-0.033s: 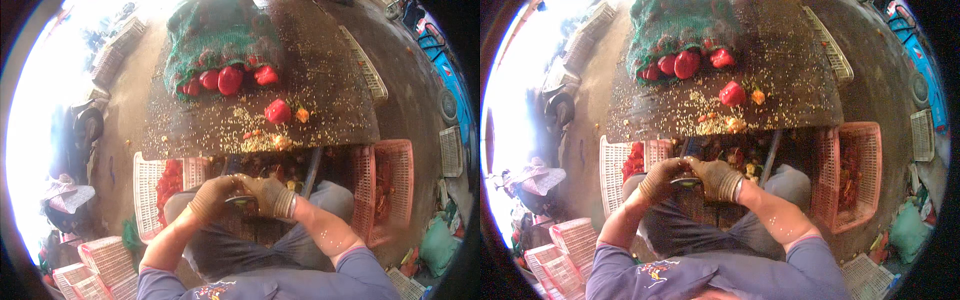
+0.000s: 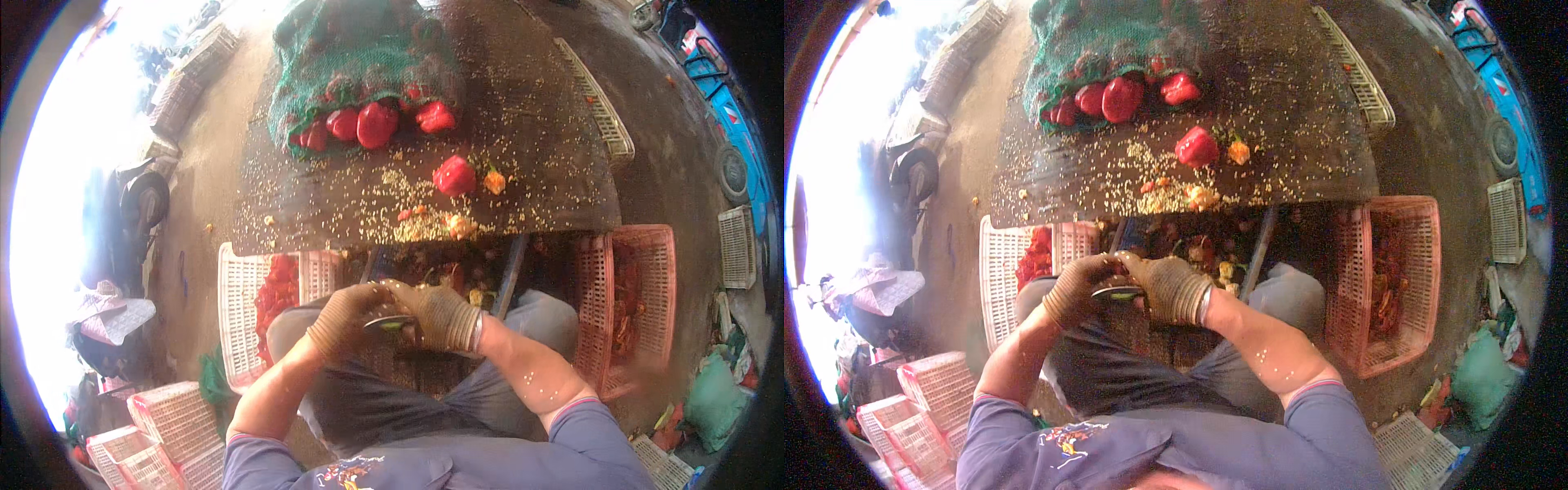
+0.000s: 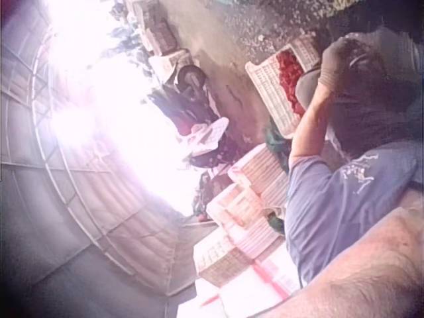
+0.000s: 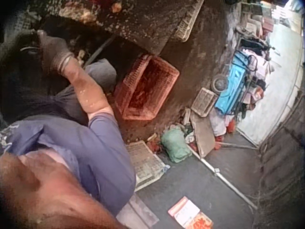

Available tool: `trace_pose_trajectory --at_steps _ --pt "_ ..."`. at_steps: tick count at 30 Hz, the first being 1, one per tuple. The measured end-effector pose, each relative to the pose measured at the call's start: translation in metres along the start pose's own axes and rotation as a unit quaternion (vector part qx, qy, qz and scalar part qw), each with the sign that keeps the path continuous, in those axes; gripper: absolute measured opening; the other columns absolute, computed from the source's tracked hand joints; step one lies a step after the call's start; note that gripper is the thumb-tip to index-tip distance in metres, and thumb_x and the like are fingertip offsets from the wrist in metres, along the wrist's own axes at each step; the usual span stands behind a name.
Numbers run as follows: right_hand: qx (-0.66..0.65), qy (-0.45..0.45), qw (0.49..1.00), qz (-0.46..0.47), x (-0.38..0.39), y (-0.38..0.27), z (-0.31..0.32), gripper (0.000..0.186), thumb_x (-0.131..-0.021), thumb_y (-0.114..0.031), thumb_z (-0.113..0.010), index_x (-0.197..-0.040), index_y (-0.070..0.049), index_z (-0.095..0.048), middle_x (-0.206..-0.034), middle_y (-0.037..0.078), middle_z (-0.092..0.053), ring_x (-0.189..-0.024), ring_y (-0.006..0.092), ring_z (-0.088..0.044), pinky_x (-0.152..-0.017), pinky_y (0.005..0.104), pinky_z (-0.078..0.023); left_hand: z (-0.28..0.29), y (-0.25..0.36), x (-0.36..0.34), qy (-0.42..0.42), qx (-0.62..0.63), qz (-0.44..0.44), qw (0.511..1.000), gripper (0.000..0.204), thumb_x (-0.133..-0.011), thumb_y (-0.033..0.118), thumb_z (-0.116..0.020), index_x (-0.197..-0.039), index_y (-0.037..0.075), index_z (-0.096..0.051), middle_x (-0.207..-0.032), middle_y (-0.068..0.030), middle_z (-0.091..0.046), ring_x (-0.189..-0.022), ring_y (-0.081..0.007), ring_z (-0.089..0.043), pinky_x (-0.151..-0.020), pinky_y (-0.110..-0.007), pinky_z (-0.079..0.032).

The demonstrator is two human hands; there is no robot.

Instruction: The person removes the stems and seeds from red bell peppers by hand. They pick up each pepper, twist off the top, and pull out the internal core, placing the cleaned peppers into a white basket.

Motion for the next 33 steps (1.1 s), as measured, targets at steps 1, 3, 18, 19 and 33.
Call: trace_pose_trajectory --at_steps 1,3,18,19,33 --pt "-0.010 -0.016 1.000 0.015 -0.001 -0.004 -0.001 0.071 -0.078 -0.019 -0.074 -0.140 -0.005 -0.042 -0.102 0.023 -0.070 -0.094 0.0432 -0.069 -0.075 0.0490 -0.057 0.002 -0.036 0.006 0.017 -0.009 -0.002 1.000 0.019 -0.097 0.010 -0.068 -0.113 0.000 -0.067 -0.103 -0.0022 -0.070 -0.099 -0.0104 -0.064 -0.089 -0.028 -0.053" --pt "-0.070 0.015 0.996 0.053 0.000 -0.013 0.000 0.062 -0.082 -0.018 -0.074 -0.136 -0.003 -0.048 -0.106 0.024 -0.069 -0.097 0.0430 -0.069 -0.079 0.0477 -0.057 0.000 -0.035 0.022 0.113 0.204 0.128 0.964 0.014 -0.100 0.014 -0.065 -0.107 0.002 -0.066 -0.096 -0.0016 -0.069 -0.090 -0.0110 -0.064 -0.082 -0.027 -0.053" --pt "-0.085 0.075 0.994 -0.006 0.013 -0.017 0.001 0.058 -0.084 -0.026 -0.081 -0.129 0.002 -0.058 -0.111 0.022 -0.071 -0.097 0.0321 -0.074 -0.082 0.0393 -0.059 0.143 -0.115 0.244 0.592 -0.154 0.127 0.780 0.044 -0.097 0.006 -0.063 -0.140 -0.001 -0.054 -0.115 -0.0158 -0.071 -0.092 -0.0187 -0.069 -0.076 -0.030 -0.056" --pt "-0.095 0.073 0.991 -0.056 0.012 -0.016 0.003 0.058 -0.084 -0.029 -0.081 -0.129 0.001 -0.058 -0.108 0.021 -0.072 -0.097 0.0313 -0.074 -0.082 0.0393 -0.059 0.154 -0.125 0.248 0.556 -0.364 0.108 0.740 0.050 -0.096 0.005 -0.063 -0.144 -0.002 -0.051 -0.124 -0.0184 -0.069 -0.101 -0.0215 -0.070 -0.085 -0.032 -0.056" --pt "-0.116 0.345 0.931 -0.031 0.031 0.017 0.060 0.039 -0.094 -0.030 -0.071 -0.127 -0.009 -0.068 -0.088 0.016 -0.072 -0.076 0.0258 -0.068 -0.074 0.0376 -0.054 -0.031 -0.025 0.054 0.137 -0.257 0.024 0.956 0.029 -0.093 0.005 -0.071 -0.121 0.000 -0.067 -0.104 -0.0131 -0.076 -0.095 -0.0230 -0.073 -0.086 -0.033 -0.056"
Point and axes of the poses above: each hand's wrist, its own x-axis away from the middle knuckle, its own z-axis out of the back of the hand, y = z × x, the point moved 2 cm from there along -x, towards the middle knuckle
